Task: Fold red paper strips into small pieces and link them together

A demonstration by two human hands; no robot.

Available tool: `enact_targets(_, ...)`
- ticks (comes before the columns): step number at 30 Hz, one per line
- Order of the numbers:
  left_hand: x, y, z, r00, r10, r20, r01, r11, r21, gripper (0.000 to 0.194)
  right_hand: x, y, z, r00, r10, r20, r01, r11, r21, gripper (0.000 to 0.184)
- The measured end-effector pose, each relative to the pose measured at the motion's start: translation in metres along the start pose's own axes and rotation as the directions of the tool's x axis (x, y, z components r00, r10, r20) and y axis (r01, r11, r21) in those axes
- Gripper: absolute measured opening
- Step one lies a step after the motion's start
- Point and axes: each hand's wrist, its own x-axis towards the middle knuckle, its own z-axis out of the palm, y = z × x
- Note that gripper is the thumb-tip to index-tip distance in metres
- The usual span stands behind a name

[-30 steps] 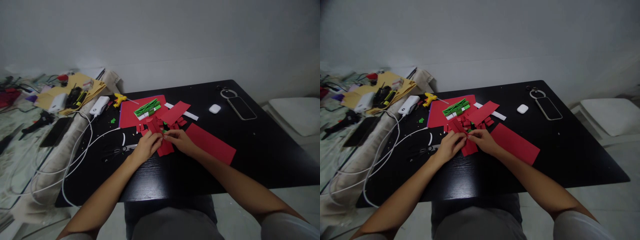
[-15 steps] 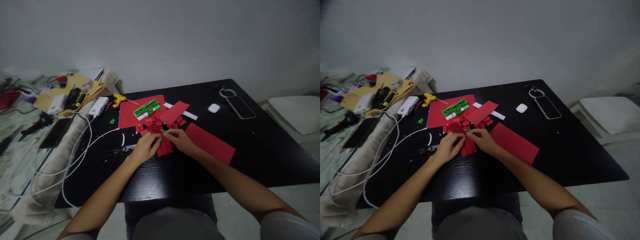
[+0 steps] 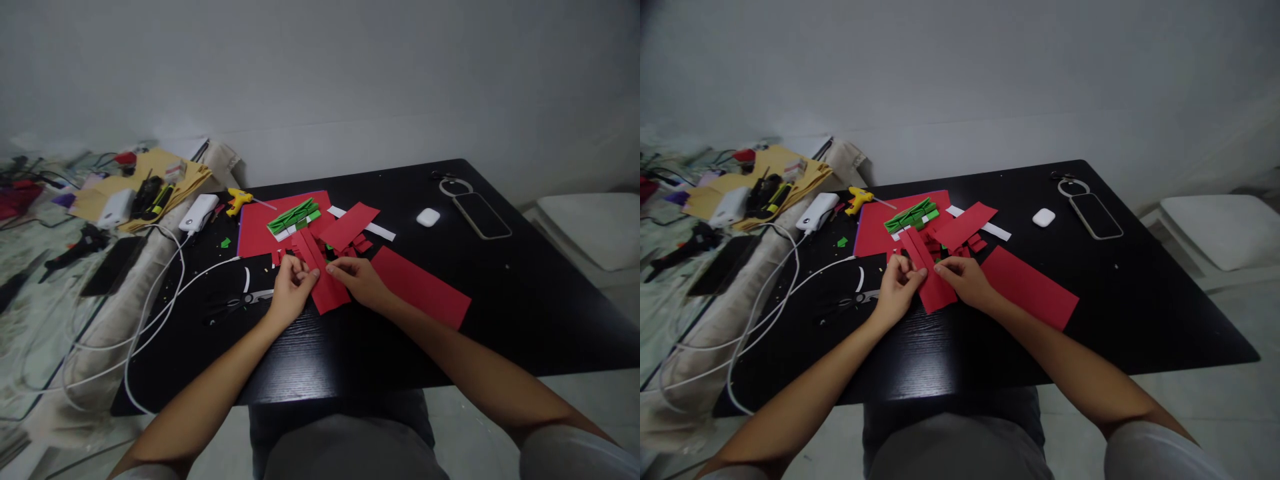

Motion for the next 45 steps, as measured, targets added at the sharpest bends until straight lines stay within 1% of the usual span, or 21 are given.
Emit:
enact_targets(2,0.001,0.001,0.003,0.996,-0.086,0.01,0.086,0.99,-0.115,0.039,-0.001,-0.002,0.001,1.0,0.0,0.004,0.0,1.0,0.011,0.024)
enact_targets(4,0.003,0.004,0.004,0.99,-0.132,0.058,0.139,0.982,-0.129,0.038,-0.002,-0.003,0.001,1.0,0.006,0.012,-0.006,1.0,0.022,0.024)
enact_targets(5,0.003,0.005,0.003,0.988,-0.136,0.074,0.143,0.983,-0.111,0.037,-0.002,-0.003,0.002,1.0,0.011,0.017,-0.012,1.0,0.029,0.023)
enact_targets(8,0.004,0.008,0.001,0.993,-0.1,0.067,0.104,0.993,-0.057,0.038,-0.002,-0.002,0.002,0.999,0.019,0.034,-0.021,0.997,0.069,0.023)
enact_targets(10,0.005,0.009,0.0,0.995,-0.084,0.06,0.088,0.994,-0.062,0.034,-0.002,-0.001,0.001,0.999,0.012,0.034,-0.015,0.996,0.085,0.023)
enact_targets(12,0.005,0.01,0.001,0.995,-0.069,0.075,0.076,0.993,-0.09,0.03,-0.001,0.002,0.001,1.0,0.005,0.027,-0.008,0.997,0.081,0.023)
enact_targets(15,0.005,0.013,0.002,0.995,-0.035,0.09,0.046,0.991,-0.122,0.033,-0.001,0.003,0.0,0.999,0.01,0.032,-0.012,0.998,0.065,0.024)
enact_targets(20,0.007,0.015,0.002,0.998,-0.012,0.07,0.018,0.996,-0.084,0.032,-0.002,0.0,0.0,0.998,0.005,0.055,-0.007,0.999,0.036,0.024)
enact_targets(26,0.009,0.009,-0.002,0.996,-0.048,0.08,0.054,0.995,-0.084,0.033,-0.004,-0.002,0.001,0.998,-0.044,0.037,0.047,0.997,-0.063,0.022)
enact_targets(31,0.008,0.007,-0.002,0.983,-0.111,0.145,0.127,0.986,-0.105,0.035,-0.007,0.0,0.005,0.994,-0.104,-0.025,0.103,0.994,-0.044,0.025)
enact_targets(33,0.007,0.006,-0.001,0.982,-0.12,0.143,0.136,0.985,-0.109,0.034,-0.007,0.001,0.006,0.992,-0.122,-0.031,0.121,0.991,-0.057,0.025)
enact_targets(35,0.006,0.006,0.0,0.984,-0.121,0.134,0.135,0.986,-0.1,0.033,-0.007,0.0,0.005,0.99,-0.131,-0.042,0.127,0.988,-0.087,0.022)
enact_targets(39,0.005,0.008,0.001,0.976,-0.147,0.158,0.157,0.986,-0.05,0.034,-0.007,0.0,0.004,0.988,-0.138,-0.073,0.127,0.982,-0.138,0.021)
enact_targets(45,0.006,0.011,0.001,0.98,-0.136,0.142,0.144,0.989,-0.045,0.033,-0.008,0.001,0.006,0.985,-0.128,-0.115,0.112,0.984,-0.136,0.019)
